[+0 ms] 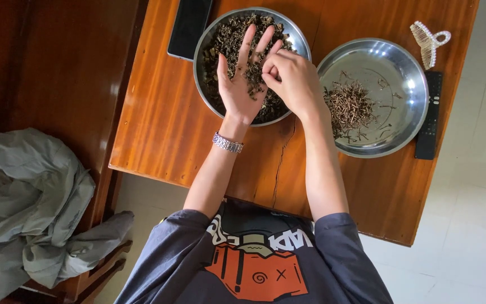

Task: The person sorts dried plant material by hand, picking small pieces from a large metal bowl and placing them into a smaller metal bowl. The person repeatedly sifts through the material and transfers selected pieces to the second bowl.

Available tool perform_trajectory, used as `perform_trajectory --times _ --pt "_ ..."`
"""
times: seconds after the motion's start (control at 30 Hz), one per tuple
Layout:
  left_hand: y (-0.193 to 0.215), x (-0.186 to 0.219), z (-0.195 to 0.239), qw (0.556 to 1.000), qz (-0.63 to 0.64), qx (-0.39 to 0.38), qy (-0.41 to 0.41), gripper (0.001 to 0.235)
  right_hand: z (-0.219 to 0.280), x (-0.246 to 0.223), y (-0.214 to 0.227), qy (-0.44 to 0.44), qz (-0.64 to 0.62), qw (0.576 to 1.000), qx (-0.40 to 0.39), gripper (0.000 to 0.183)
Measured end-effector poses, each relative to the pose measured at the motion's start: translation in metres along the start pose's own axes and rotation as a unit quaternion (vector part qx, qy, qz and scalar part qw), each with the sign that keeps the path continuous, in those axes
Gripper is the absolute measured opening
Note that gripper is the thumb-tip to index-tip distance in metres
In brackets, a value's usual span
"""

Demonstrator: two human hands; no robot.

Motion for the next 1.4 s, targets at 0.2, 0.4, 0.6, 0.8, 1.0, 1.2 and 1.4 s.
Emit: perform_trajectory --times 0.2,0.4,0.6,0.8,1.0,1.2,1.4 --pt "-0.002 0.001 0.000 1.000 -0.014 -0.004 -0.004 0.068 0.001 0.001 -0.003 0.012 0.006 1.000 0.014 0.013" --pt "0.000 0.000 -0.001 1.000 -0.029 -0.005 -0.012 0.069 0.000 0.003 -0.005 0.010 0.024 0.999 0.029 0.013" --pt "0.001 0.000 0.000 0.998 -0.056 -0.011 -0.013 0.065 0.000 0.009 -0.012 0.009 0.032 0.999 0.026 0.012" --pt "0.005 -0.003 0.000 0.997 -0.078 0.004 -0.006 0.068 0.000 -0.009 0.011 0.009 0.016 0.999 0.035 0.009" --pt "-0.003 0.001 -0.001 0.996 -0.093 0.009 -0.013 0.064 -0.002 -0.019 0.010 0.036 -0.011 0.998 0.053 0.014" --pt "-0.005 0.002 0.002 0.991 -0.128 0.024 -0.006 0.062 -0.004 -0.016 -0.007 0.027 0.005 0.999 0.041 0.015" --pt "-0.007 0.002 -0.001 0.980 -0.195 0.024 -0.023 0.063 -0.007 -0.018 -0.007 0.003 -0.008 0.999 0.047 0.012"
Point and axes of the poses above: each hand's wrist, its own z-axis away from the middle knuckle, its own y-axis out of the back of the hand, x = y × z, the point moved 4 cm from there along -z, towards the middle knuckle, and after that the axes turned 4 degrees about -z, right-handed, at the moved point
